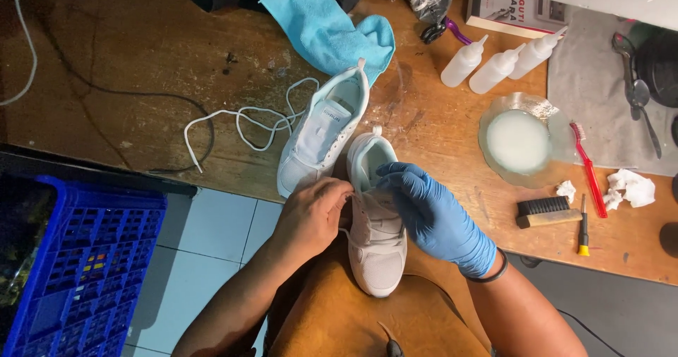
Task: The person laces a white sneaker by threading the laces through the eyelets and pulling them tight. They work on the shoe placed on a wooden workbench, using both hands to guide the laces through the holes.
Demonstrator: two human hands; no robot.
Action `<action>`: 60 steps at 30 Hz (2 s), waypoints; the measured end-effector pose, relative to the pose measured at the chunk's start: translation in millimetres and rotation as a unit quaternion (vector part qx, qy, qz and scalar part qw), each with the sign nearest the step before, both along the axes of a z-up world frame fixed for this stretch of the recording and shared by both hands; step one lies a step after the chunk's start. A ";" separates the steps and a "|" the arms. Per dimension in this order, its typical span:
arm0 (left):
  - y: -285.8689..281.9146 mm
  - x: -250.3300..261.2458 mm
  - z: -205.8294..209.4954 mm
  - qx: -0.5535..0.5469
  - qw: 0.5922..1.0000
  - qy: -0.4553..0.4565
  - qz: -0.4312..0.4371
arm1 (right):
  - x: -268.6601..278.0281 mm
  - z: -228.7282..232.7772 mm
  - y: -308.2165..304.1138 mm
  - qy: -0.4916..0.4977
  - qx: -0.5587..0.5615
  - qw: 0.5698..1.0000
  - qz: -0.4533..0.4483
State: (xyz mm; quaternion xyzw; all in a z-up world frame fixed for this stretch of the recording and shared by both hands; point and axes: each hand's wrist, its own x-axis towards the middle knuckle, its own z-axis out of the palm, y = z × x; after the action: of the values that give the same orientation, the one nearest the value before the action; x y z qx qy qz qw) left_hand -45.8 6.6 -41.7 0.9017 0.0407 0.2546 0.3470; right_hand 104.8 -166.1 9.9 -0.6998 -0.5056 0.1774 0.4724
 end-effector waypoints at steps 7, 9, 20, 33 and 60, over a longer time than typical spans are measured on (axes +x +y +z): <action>-1.8 0.3 -0.4 0.029 0.998 -0.046 0.041 | 1.5 4.8 -5.4 -0.014 0.004 1.000 0.013; 0.5 -1.2 -3.2 0.030 0.998 -0.048 0.036 | 3.9 3.6 -7.5 -0.010 -0.005 1.000 0.019; -5.8 1.7 -23.1 -0.012 1.000 0.002 0.013 | 2.3 1.7 -0.9 -0.035 -0.002 0.999 0.003; -0.3 9.7 3.5 -0.025 0.999 -0.007 -0.030 | 1.0 -40.0 -13.1 0.126 0.011 0.987 -0.095; -11.7 12.0 -14.0 0.095 0.982 -0.111 -0.115 | 5.8 -20.4 -34.3 -0.071 0.022 0.997 0.027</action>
State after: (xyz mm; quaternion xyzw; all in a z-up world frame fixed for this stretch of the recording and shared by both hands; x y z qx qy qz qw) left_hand -33.9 -5.1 -55.7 0.8954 -0.1267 0.3143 0.2890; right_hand 110.6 -200.4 -10.4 -0.6861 -0.5601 0.1287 0.4460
